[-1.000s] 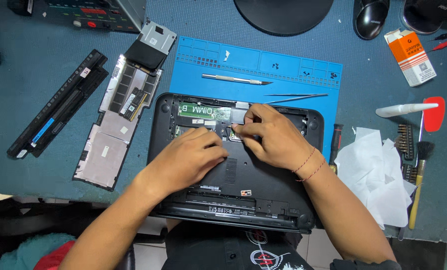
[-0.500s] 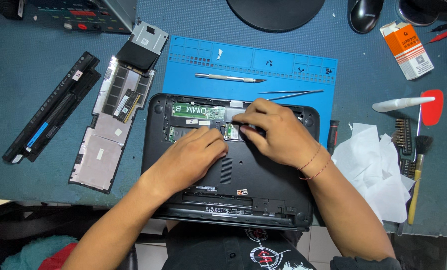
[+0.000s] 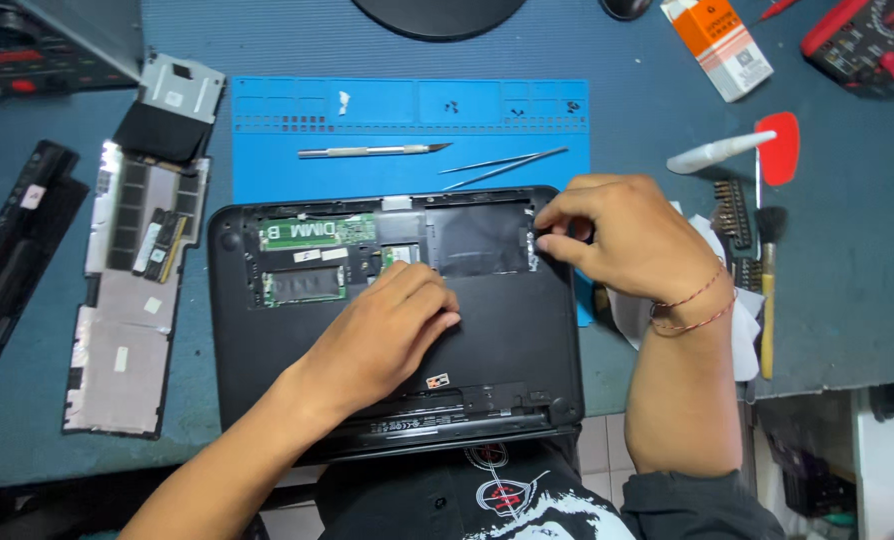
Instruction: The person removes a small component from the underside of a laptop using tweezers, then places a new component into the slot. They secure the component with a screwdriver and tighten the screw.
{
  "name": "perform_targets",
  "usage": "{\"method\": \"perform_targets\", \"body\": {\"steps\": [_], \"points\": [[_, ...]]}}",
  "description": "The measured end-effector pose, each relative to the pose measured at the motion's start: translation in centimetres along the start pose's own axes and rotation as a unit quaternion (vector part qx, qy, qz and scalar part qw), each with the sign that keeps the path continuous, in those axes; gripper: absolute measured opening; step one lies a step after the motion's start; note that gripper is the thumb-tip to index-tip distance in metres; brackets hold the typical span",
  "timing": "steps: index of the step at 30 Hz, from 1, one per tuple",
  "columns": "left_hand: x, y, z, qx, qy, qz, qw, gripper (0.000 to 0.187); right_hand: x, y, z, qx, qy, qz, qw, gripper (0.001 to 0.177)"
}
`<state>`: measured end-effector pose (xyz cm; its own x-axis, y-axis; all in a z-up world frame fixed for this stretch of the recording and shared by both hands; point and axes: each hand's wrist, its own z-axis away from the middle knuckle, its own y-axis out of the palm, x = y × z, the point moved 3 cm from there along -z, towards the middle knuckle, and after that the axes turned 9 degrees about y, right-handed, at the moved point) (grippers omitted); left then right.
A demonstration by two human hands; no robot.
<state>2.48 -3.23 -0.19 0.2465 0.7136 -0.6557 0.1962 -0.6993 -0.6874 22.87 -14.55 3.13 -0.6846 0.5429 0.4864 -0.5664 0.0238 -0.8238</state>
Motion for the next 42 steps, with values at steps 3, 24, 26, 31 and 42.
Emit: {"method": "perform_targets", "body": {"steps": [3, 24, 26, 31, 42], "points": [[-0.5, 2.3, -1.9, 0.021, 0.057, -0.027, 0.998, 0.009, 0.5, 0.1, 1.5, 0.021, 0.038, -0.006, 0.999, 0.010], [-3.6, 7.5, -6.6, 0.078, 0.100, -0.055, 0.990, 0.007, -5.0, 4.3, 5.9, -0.118, 0.266, -0.014, 0.956, 0.026], [-3.7, 7.4, -6.7, 0.069, 0.092, -0.027, 0.993, 0.006, -4.5, 3.7, 6.4, -0.138, 0.259, -0.064, 0.954, 0.024], [-4.2, 6.9, -6.9, 0.030, 0.072, 0.056, 0.995, 0.002, -4.7, 3.1, 7.7, -0.191, 0.186, -0.204, 0.942, 0.011], [-3.1, 3.5, -4.2, -0.080, -0.025, 0.147, 0.986, 0.014, -3.2, 1.8, 8.9, -0.287, 0.219, -0.083, 0.929, 0.028]]}}
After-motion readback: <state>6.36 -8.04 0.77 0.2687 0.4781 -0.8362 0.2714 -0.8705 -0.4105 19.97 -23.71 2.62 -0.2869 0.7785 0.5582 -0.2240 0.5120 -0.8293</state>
